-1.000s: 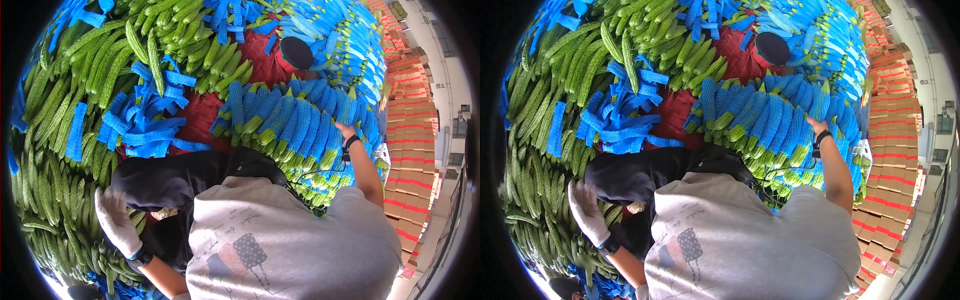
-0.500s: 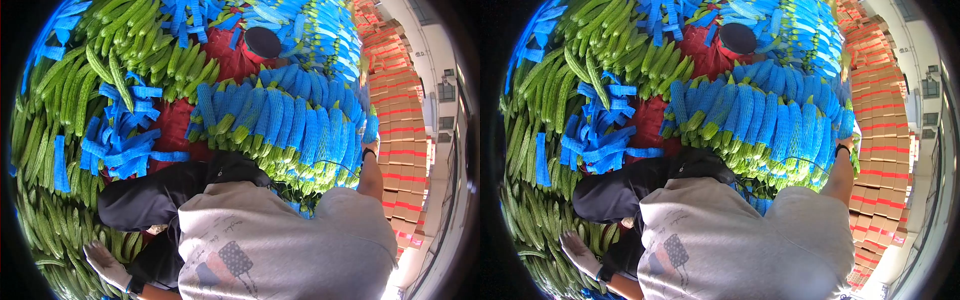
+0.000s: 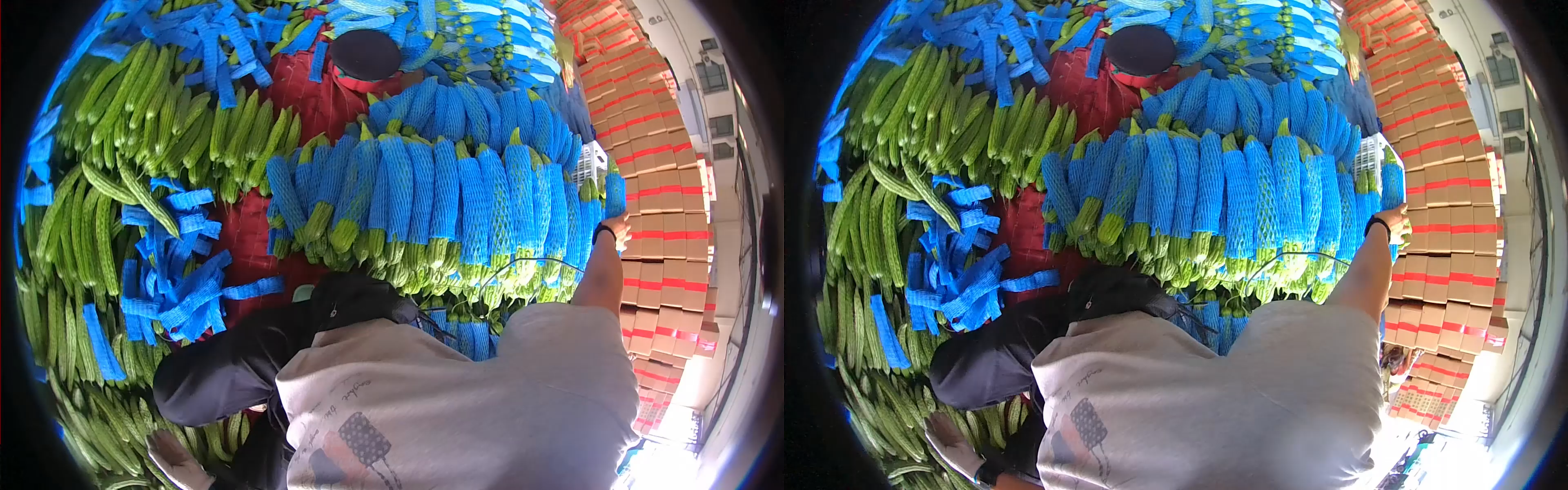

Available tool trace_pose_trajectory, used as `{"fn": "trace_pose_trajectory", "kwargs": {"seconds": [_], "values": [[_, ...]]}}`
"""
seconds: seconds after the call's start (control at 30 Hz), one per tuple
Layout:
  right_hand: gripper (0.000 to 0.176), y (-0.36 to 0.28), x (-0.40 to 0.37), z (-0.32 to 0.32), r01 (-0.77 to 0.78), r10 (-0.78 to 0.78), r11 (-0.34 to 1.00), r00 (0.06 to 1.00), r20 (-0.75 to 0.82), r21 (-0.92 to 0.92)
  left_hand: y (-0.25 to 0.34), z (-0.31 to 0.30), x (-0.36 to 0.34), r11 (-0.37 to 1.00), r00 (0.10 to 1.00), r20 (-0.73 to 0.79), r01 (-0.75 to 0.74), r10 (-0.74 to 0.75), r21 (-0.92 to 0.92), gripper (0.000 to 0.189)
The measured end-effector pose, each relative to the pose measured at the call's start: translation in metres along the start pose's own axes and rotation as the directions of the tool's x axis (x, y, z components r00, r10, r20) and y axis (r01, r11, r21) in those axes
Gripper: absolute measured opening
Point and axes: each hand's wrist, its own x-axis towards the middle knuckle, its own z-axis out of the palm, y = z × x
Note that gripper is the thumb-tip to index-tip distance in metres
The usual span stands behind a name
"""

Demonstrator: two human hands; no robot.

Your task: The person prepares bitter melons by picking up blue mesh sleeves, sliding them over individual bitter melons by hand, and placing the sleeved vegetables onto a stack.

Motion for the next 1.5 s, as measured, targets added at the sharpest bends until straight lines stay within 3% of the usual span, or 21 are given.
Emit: {"fn": "trace_pose_trajectory", "kwargs": {"seconds": [0.03, 0.1, 0.17, 0.4, 0.47, 0.5, 0.53, 0.57, 0.6, 0.63, 0.67, 0.7, 0.77, 0.87, 0.97, 1.0, 1.03, 1.1, 1.27, 1.37, 1.5], "values": [[0.059, -0.003, -0.003, -0.006, 0.023, -0.022, 1.000, 0.999, 0.044, -0.020, 0.001, 0.007, -0.002, 1.000, 1.000, 0.002, -0.008, 0.008, -0.010, 0.046], [0.072, 0.006, 0.038, 0.063, 0.296, -0.317, 0.948, 0.853, 0.415, 0.116, 0.000, 0.016, -0.006, 0.999, 1.000, 0.004, -0.017, 0.017, -0.029, 0.046], [0.083, 0.005, 0.013, 0.082, 0.580, -0.606, 0.795, 0.762, 0.229, 0.174, -0.003, 0.026, -0.011, 1.000, 1.000, 0.015, -0.004, 0.004, 0.026, 0.046], [0.072, -0.038, -0.039, 0.049, 0.301, -0.277, 0.953, 0.913, 0.299, -0.036, -0.024, 0.005, -0.004, 0.996, 0.991, 0.130, 0.027, -0.038, 0.080, 0.045], [0.067, -0.051, -0.021, 0.050, 0.209, -0.089, 0.955, 0.880, 0.467, -0.212, -0.025, 0.015, -0.019, 0.980, 0.991, 0.120, -0.081, 0.060, 0.181, 0.043], [0.062, -0.065, -0.019, 0.057, 0.187, -0.096, 0.922, 0.959, 0.267, -0.340, -0.023, 0.006, -0.026, 0.961, 0.988, 0.080, -0.146, 0.131, 0.234, 0.043], [0.060, -0.076, -0.014, 0.078, 0.151, -0.141, 0.889, 0.988, 0.054, -0.433, -0.024, -0.022, -0.016, 0.892, 0.952, 0.227, -0.276, 0.204, 0.357, 0.043], [0.058, -0.081, 0.026, 0.121, 0.336, -0.346, 0.934, 0.935, -0.074, -0.121, -0.021, -0.056, -0.008, 0.787, 0.903, 0.363, -0.392, 0.230, 0.477, 0.044], [0.055, -0.118, -0.004, 0.099, 0.486, -0.457, 0.873, 0.802, -0.384, -0.024, -0.014, -0.065, -0.011, 0.917, 0.948, 0.216, -0.288, 0.233, 0.275, 0.043], [0.051, -0.157, -0.025, 0.067, 0.814, -0.598, 0.569, 0.505, -0.623, 0.113, -0.010, -0.064, -0.014, 0.975, 0.972, 0.088, -0.220, 0.218, 0.019, 0.042], [0.048, -0.196, -0.094, -0.021, 0.889, -0.662, 0.410, 0.443, -0.605, 0.202, -0.008, -0.066, -0.017, 0.961, 0.963, 0.021, -0.269, 0.268, 0.064, 0.041], [0.042, -0.241, -0.129, -0.051, 0.963, -0.639, 0.082, 0.249, -0.728, 0.258, -0.007, -0.067, -0.021, 0.948, 0.952, -0.034, -0.299, 0.304, 0.111, 0.039], [0.030, -0.303, -0.256, -0.136, 0.851, -0.674, -0.340, 0.076, -0.735, 0.400, -0.002, -0.067, -0.028, 0.967, 0.958, -0.204, -0.228, 0.201, -0.114, 0.038], [0.018, -0.337, -0.472, -0.224, 0.363, -0.638, -0.762, -0.279, -0.718, 0.536, -0.013, -0.079, -0.038, 0.959, 0.947, -0.241, -0.250, 0.214, -0.132, 0.040], [0.020, -0.331, -0.661, -0.217, 0.079, -0.542, -0.662, -0.737, -0.403, 0.745, -0.029, -0.086, -0.046, 0.953, 0.935, -0.301, -0.248, 0.187, -0.176, 0.039], [0.017, -0.329, -0.722, -0.203, -0.092, -0.353, -0.761, -0.772, -0.529, 0.643, -0.033, -0.087, -0.047, 0.951, 0.927, -0.337, -0.242, 0.167, -0.193, 0.039], [0.022, -0.316, -0.770, -0.206, -0.085, -0.314, -0.733, -0.838, -0.447, 0.675, -0.037, -0.086, -0.049, 0.950, 0.917, -0.372, -0.234, 0.144, -0.209, 0.039], [0.035, -0.306, -0.855, -0.209, 0.025, -0.328, -0.813, -0.845, -0.422, 0.582, -0.038, -0.082, -0.051, 0.950, 0.907, -0.403, -0.222, 0.120, -0.217, 0.040], [0.064, -0.302, -0.984, -0.241, 0.438, -0.658, -0.667, -0.726, -0.200, 0.603, -0.034, -0.073, -0.045, 0.975, 0.922, -0.373, -0.171, 0.108, -0.141, 0.036], [0.036, -0.332, -1.021, -0.198, 0.587, -0.705, -0.638, -0.705, -0.071, 0.498, -0.035, -0.073, -0.028, 0.985, 0.932, -0.350, -0.142, 0.099, -0.100, 0.039], [0.018, -0.290, -0.983, -0.248, 0.288, -0.620, -0.708, -0.690, -0.373, 0.645, -0.036, -0.069, 0.002, 0.979, 0.941, -0.325, -0.148, 0.096, -0.139, 0.037]]}}
